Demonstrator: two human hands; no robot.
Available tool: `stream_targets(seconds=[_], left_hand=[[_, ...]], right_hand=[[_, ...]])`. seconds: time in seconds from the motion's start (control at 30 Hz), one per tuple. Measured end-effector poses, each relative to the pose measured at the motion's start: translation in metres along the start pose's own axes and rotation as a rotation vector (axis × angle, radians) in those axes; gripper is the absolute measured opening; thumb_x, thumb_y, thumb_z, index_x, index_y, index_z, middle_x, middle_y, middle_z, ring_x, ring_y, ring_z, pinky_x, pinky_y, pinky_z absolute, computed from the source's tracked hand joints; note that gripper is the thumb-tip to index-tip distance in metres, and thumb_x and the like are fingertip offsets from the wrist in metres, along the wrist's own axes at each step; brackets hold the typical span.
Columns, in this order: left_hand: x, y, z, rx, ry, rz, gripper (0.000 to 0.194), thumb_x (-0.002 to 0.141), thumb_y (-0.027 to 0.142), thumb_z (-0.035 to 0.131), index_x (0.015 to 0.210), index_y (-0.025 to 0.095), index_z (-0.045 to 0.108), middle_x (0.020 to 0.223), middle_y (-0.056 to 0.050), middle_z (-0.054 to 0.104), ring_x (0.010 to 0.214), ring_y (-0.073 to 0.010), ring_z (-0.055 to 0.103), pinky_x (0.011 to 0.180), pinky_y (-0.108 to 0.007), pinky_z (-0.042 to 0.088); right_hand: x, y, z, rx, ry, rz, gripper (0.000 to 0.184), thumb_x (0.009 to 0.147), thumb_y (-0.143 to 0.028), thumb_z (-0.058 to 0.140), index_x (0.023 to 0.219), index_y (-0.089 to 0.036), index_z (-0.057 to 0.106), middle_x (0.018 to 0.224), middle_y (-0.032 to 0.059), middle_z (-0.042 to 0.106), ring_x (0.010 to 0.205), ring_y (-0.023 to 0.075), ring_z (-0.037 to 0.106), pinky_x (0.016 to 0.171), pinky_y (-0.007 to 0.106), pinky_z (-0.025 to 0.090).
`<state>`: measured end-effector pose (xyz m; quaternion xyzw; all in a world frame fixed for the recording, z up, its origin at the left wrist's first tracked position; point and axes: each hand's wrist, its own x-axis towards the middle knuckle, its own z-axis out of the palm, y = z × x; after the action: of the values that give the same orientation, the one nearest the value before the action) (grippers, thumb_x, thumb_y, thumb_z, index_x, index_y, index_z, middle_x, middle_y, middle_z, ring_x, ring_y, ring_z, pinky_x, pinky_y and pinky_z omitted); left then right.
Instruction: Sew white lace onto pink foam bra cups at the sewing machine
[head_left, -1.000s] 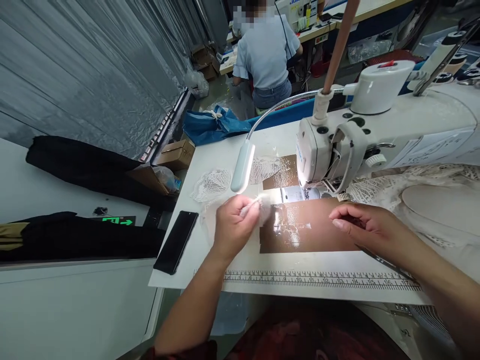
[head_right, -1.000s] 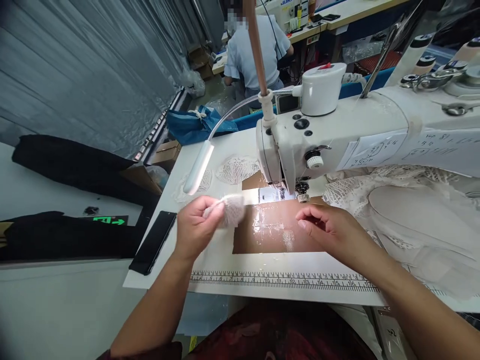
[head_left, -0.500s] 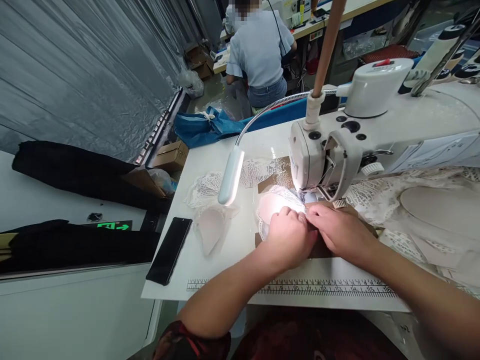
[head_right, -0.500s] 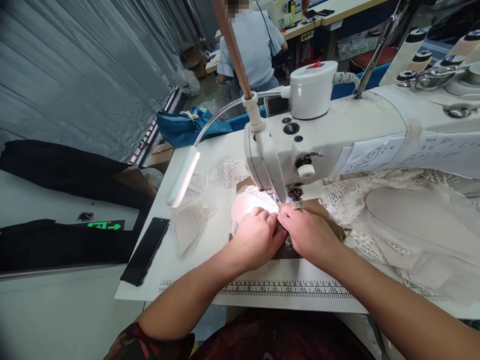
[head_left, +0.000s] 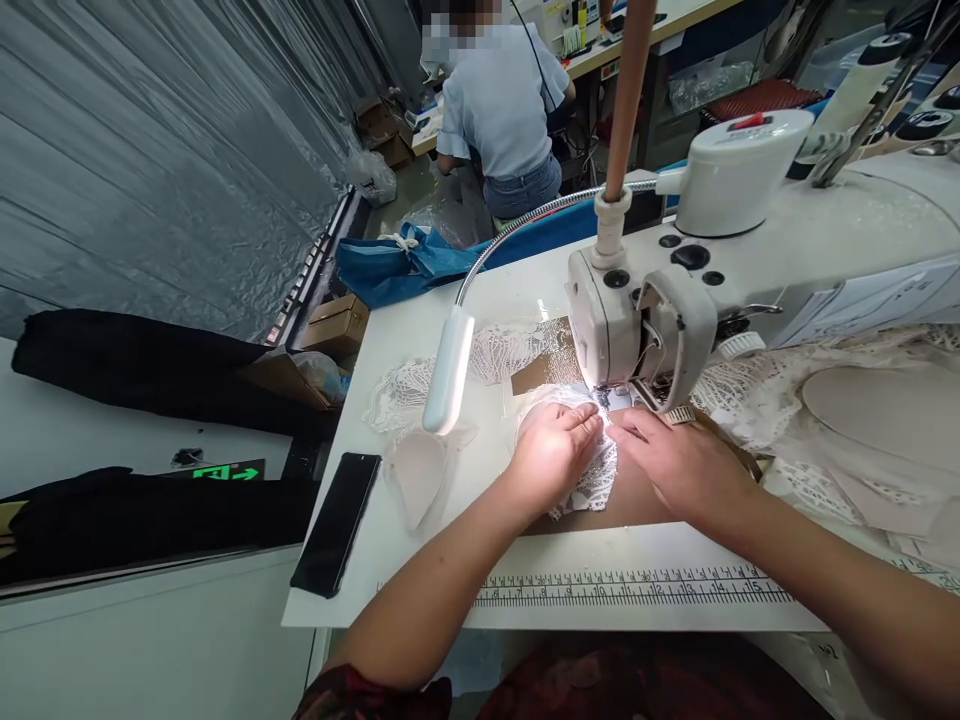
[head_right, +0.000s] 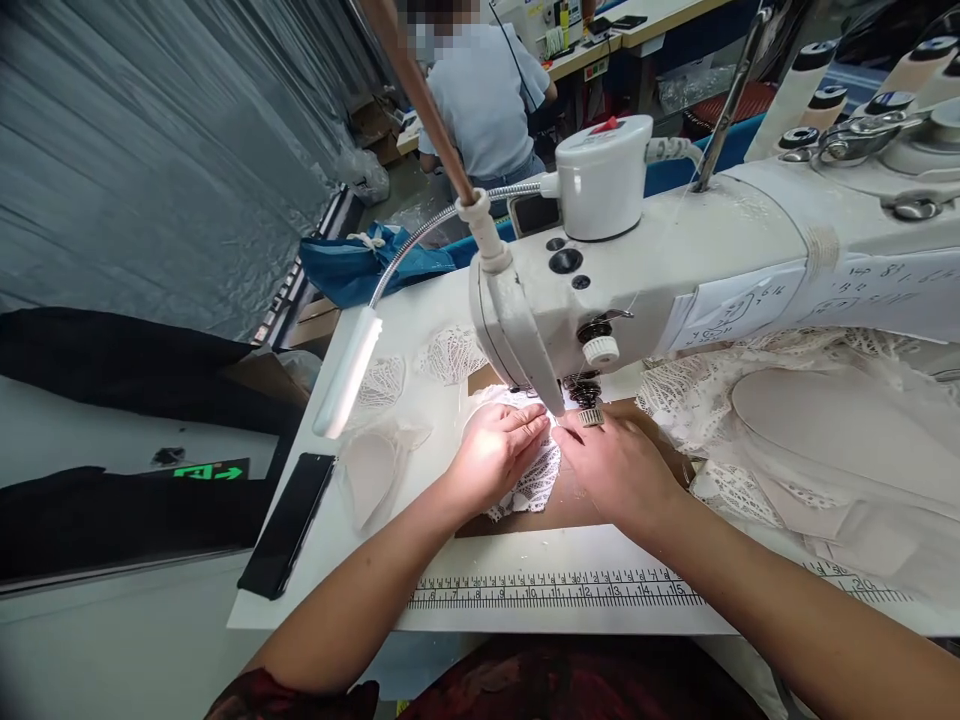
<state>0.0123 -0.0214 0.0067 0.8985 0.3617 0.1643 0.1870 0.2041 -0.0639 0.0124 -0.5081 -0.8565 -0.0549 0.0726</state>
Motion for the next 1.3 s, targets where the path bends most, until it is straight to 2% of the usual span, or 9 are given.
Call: stream_targets(seconds=[0.2, 0.4, 0.6, 0.8, 0.93, 1.03, 1.17, 1.23, 1.3], left_hand=[[0.013, -0.009, -0.003, 0.002, -0.042, 0.004, 0.037, 0.099, 0.029, 0.038, 0.121, 0.017, 0.065, 0.127, -0.014, 0.064, 0.11, -0.0266, 0.063, 0.092, -0.044, 0.053], [0.016, -0.011, -0.008, -0.033, -0.05, 0.05, 0.036, 0.1, 0.026, 0.038, 0.119, 0.013, 0.065, 0.129, -0.017, 0.062, 0.116, -0.0264, 0.06, 0.098, -0.048, 0.05], [0.019, -0.019, -0.007, -0.008, -0.007, 0.091, 0.034, 0.098, 0.024, 0.039, 0.116, 0.015, 0.067, 0.121, -0.015, 0.067, 0.111, -0.0251, 0.061, 0.096, -0.047, 0.051], [0.02, -0.023, -0.006, 0.106, 0.055, 0.023, 0.034, 0.096, 0.025, 0.043, 0.119, 0.015, 0.066, 0.129, -0.012, 0.063, 0.108, -0.0259, 0.056, 0.093, -0.044, 0.049], [0.017, -0.019, -0.004, 0.248, 0.026, -0.036, 0.039, 0.095, 0.028, 0.042, 0.128, 0.015, 0.059, 0.133, -0.012, 0.06, 0.123, -0.033, 0.048, 0.098, -0.052, 0.043], [0.01, -0.011, -0.004, 0.341, -0.018, -0.089, 0.042, 0.096, 0.031, 0.039, 0.133, 0.017, 0.055, 0.141, -0.011, 0.053, 0.132, -0.0389, 0.039, 0.099, -0.057, 0.039], [-0.001, -0.001, -0.023, 0.365, -0.097, -0.208, 0.046, 0.094, 0.035, 0.043, 0.136, 0.016, 0.052, 0.146, -0.011, 0.047, 0.131, -0.0407, 0.041, 0.097, -0.056, 0.042], [-0.005, -0.003, -0.042, 0.297, -0.149, -0.244, 0.046, 0.093, 0.039, 0.046, 0.133, 0.017, 0.054, 0.138, -0.011, 0.056, 0.123, -0.037, 0.05, 0.093, -0.051, 0.048], [-0.007, -0.011, -0.062, 0.196, -0.139, -0.287, 0.045, 0.095, 0.042, 0.041, 0.131, 0.02, 0.055, 0.128, -0.01, 0.063, 0.116, -0.0307, 0.057, 0.093, -0.044, 0.05]], right_hand=[[0.008, -0.002, -0.002, 0.0, -0.026, 0.095, 0.046, 0.074, 0.001, 0.049, 0.109, -0.021, 0.07, 0.098, 0.0045, 0.071, 0.052, 0.012, 0.046, 0.043, 0.031, 0.027], [0.009, -0.004, -0.002, 0.006, -0.039, 0.107, 0.046, 0.072, 0.002, 0.05, 0.108, -0.02, 0.069, 0.099, 0.0054, 0.07, 0.051, 0.0116, 0.046, 0.04, 0.03, 0.027], [0.008, -0.003, 0.002, 0.022, -0.041, 0.109, 0.051, 0.069, 0.004, 0.051, 0.11, -0.02, 0.068, 0.1, 0.004, 0.069, 0.053, 0.0112, 0.046, 0.041, 0.03, 0.027], [0.005, 0.0, 0.001, 0.077, -0.07, 0.109, 0.052, 0.073, 0.002, 0.047, 0.114, -0.022, 0.067, 0.099, 0.0025, 0.067, 0.053, 0.0113, 0.044, 0.044, 0.031, 0.024], [0.004, 0.002, 0.0, 0.087, -0.089, 0.116, 0.048, 0.081, -0.003, 0.043, 0.119, -0.022, 0.065, 0.092, 0.0031, 0.065, 0.055, 0.012, 0.049, 0.048, 0.03, 0.028], [0.002, 0.002, 0.001, 0.087, -0.108, 0.119, 0.046, 0.086, -0.006, 0.04, 0.121, -0.021, 0.065, 0.097, 0.0043, 0.066, 0.058, 0.012, 0.054, 0.051, 0.029, 0.032], [0.001, 0.002, 0.007, 0.081, -0.097, 0.116, 0.047, 0.087, -0.006, 0.039, 0.122, -0.023, 0.064, 0.101, 0.0042, 0.067, 0.059, 0.0121, 0.058, 0.051, 0.029, 0.035], [0.001, 0.003, 0.011, 0.085, -0.085, 0.1, 0.047, 0.087, -0.006, 0.037, 0.122, -0.023, 0.064, 0.1, 0.0046, 0.067, 0.062, 0.0134, 0.06, 0.052, 0.028, 0.038], [0.0, 0.006, 0.013, 0.107, -0.07, 0.071, 0.047, 0.087, -0.006, 0.036, 0.12, -0.022, 0.065, 0.1, 0.0056, 0.067, 0.066, 0.0146, 0.062, 0.055, 0.028, 0.042]])
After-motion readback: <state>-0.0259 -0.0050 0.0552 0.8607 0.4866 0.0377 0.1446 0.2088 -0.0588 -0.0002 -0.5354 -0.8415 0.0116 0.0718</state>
